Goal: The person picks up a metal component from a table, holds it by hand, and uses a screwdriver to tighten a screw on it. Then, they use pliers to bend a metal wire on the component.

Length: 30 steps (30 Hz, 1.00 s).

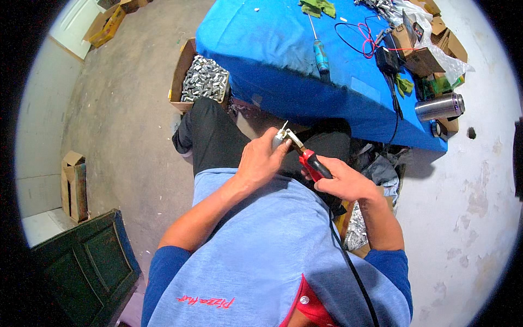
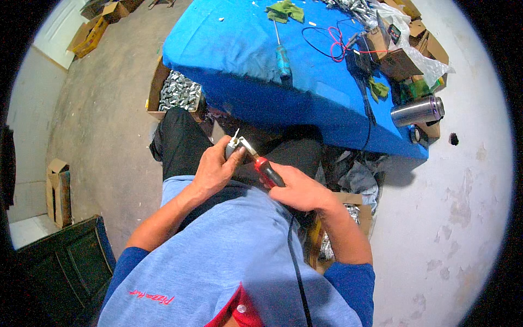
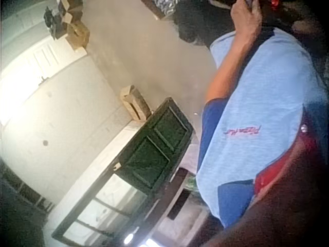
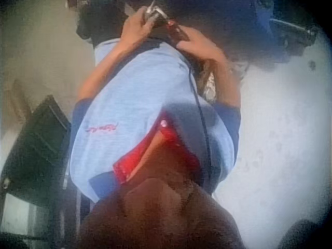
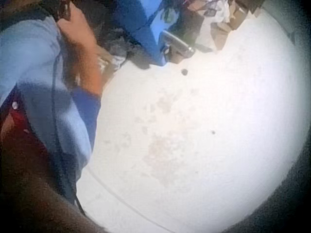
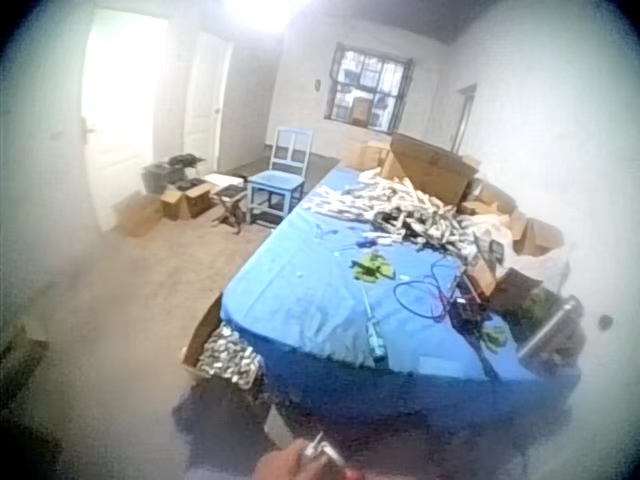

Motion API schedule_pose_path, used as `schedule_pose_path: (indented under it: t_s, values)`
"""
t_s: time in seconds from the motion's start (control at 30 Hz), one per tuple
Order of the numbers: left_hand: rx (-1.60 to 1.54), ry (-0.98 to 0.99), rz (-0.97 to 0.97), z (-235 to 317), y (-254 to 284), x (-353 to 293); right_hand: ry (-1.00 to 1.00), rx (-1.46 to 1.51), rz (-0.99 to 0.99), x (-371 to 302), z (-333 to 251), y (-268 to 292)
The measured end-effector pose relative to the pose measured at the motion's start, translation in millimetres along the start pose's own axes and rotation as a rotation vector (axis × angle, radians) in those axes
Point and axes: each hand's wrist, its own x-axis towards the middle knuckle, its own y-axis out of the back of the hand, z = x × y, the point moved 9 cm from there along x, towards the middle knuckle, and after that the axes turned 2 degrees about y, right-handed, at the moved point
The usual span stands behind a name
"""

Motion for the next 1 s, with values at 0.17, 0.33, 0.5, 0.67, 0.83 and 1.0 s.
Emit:
schedule_pose_path:
  t_s: [0.17, 0.33, 0.5, 0.67, 0.83, 1.0]
  values:
    - [-0.098, -0.004, -0.075, -7.3, -6.1, 1.0, 0.035, 0.247, -0.09, 0.8, 16.2, 4.7]
    - [-0.228, 0.009, -0.169, -13.7, -14.1, 0.8, -0.059, 0.516, -0.183, -4.2, 24.4, 1.1]
    - [-0.272, 0.007, -0.193, -13.2, -13.3, 1.0, -0.075, 0.688, -0.229, -11.5, 24.0, 9.1]
    - [-0.244, 0.057, -0.288, -11.6, -15.9, -2.3, -0.062, 0.745, -0.35, -14.4, 24.0, 5.4]
    - [-0.363, -0.031, -0.271, -11.3, -21.4, -2.6, -0.102, 0.728, -0.374, -10.6, 29.9, -1.5]
    - [-0.415, 0.004, -0.315, -13.2, -24.5, -4.3, -0.073, 0.756, -0.406, -7.5, 31.2, -8.2]
